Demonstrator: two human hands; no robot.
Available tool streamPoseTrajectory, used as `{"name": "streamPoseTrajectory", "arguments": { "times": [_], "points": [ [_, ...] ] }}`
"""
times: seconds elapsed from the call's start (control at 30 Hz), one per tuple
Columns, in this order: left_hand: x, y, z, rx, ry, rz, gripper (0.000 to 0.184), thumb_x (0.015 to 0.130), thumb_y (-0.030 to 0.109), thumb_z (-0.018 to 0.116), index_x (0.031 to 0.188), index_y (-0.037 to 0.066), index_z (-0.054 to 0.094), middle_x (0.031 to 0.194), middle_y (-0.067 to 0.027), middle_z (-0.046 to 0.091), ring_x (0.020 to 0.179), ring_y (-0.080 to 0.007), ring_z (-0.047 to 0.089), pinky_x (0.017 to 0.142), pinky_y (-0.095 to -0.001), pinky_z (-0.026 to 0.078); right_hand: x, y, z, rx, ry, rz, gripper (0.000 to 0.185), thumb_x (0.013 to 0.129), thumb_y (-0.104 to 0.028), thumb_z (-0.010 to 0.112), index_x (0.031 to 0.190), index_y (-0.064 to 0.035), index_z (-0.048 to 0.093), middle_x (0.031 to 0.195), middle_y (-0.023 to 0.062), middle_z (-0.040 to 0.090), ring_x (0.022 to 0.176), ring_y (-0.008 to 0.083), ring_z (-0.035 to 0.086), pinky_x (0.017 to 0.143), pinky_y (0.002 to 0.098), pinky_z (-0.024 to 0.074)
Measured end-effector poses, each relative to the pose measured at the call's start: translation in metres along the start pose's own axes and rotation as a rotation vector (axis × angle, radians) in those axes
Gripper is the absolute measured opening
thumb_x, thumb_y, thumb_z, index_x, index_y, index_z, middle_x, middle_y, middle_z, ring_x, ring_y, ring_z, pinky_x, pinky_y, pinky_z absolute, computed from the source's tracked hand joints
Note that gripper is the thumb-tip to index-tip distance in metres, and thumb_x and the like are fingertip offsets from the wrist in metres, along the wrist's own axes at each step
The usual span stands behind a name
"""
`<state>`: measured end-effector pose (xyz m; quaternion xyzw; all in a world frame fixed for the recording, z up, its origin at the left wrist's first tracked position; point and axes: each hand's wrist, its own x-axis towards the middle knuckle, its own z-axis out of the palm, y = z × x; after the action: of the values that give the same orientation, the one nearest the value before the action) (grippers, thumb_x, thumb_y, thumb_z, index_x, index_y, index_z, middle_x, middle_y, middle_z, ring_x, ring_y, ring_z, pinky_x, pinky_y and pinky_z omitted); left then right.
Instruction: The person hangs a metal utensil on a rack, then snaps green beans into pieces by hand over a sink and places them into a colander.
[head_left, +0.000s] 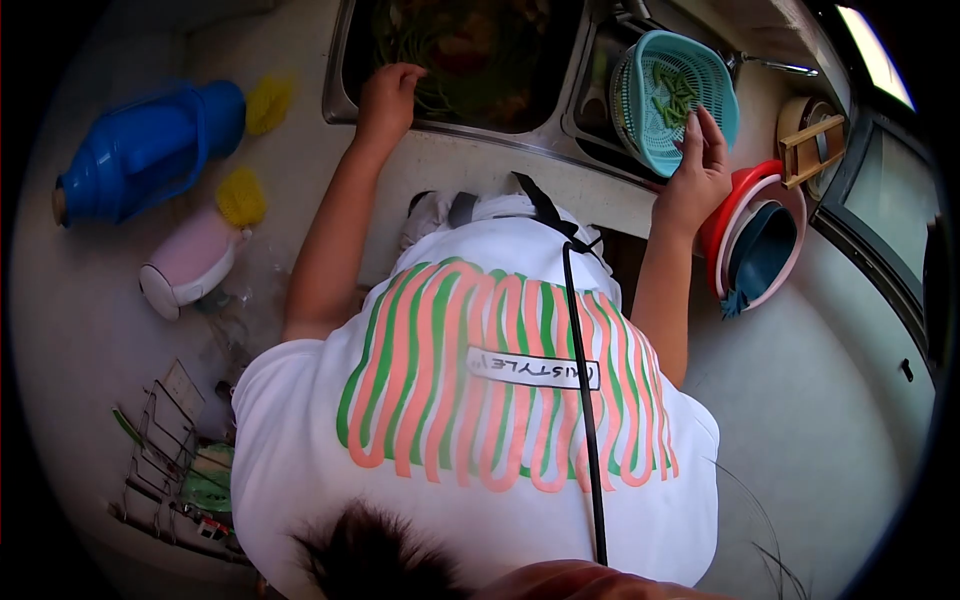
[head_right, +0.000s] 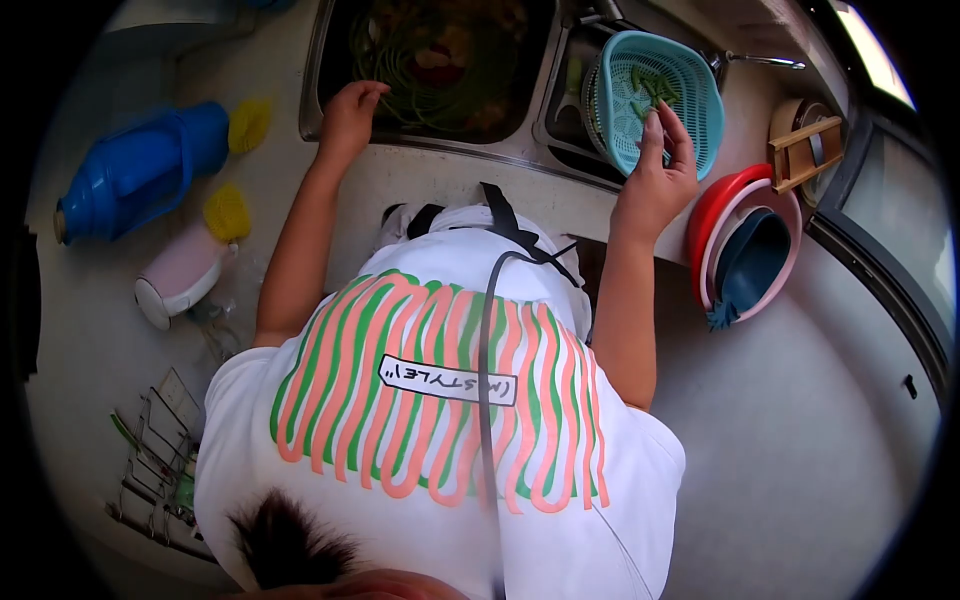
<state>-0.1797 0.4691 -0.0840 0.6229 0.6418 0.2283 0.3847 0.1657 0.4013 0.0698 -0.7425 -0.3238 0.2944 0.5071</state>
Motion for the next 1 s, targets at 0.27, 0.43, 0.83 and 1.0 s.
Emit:
{"name": "streamPoseTrajectory", "arguments": {
  "times": [0.27,0.43,0.83,1.0],
  "points": [
    [0.042,-0.067,0.066,0.144,-0.212,-0.008,0.029,0.092,0.005,0.058,0.119,0.006,0.068,0.118,-0.0168,0.067,0.113,-0.0348,0.063,0.097,-0.0429,0.050,0.005,0.061,-0.010,-0.481,-0.083,-0.068,0.034,0.100,-0.017,0.064,0.132,-0.0059,0.064,0.113,0.0113,0.072,0.096,0.0179,0.069,0.083,0.0309,0.0543],
    [0.055,-0.046,0.093,0.630,-0.736,0.277,0.031,0.088,0.006,0.061,0.118,0.008,0.069,0.114,-0.0152,0.069,0.114,-0.0352,0.062,0.111,-0.0490,0.036,-0.004,0.051,0.030,-0.409,-0.298,-0.138,0.027,0.098,-0.008,0.065,0.124,-0.0038,0.065,0.090,0.0080,0.075,0.083,0.0160,0.071,0.072,0.0265,0.0532],
    [0.034,0.061,-0.020,0.065,-0.456,0.459,0.020,0.103,0.021,0.054,0.111,0.007,0.065,0.100,-0.0104,0.062,0.104,-0.0285,0.059,0.099,-0.0404,0.038,0.005,0.045,0.082,0.322,-0.600,0.871,0.041,0.103,-0.019,0.058,0.137,0.0040,0.052,0.115,0.0149,0.067,0.090,0.0189,0.066,0.074,0.0302,0.0523],
    [-0.001,0.111,-0.076,0.066,-0.385,0.509,0.017,0.100,0.018,0.058,0.110,0.006,0.065,0.097,-0.0098,0.060,0.100,-0.0289,0.057,0.096,-0.0379,0.040,0.007,0.019,0.089,0.971,-0.750,0.561,0.035,0.099,-0.003,0.052,0.134,0.0046,0.053,0.119,0.0179,0.065,0.095,0.0210,0.066,0.078,0.0317,0.0527]
  ]
}}
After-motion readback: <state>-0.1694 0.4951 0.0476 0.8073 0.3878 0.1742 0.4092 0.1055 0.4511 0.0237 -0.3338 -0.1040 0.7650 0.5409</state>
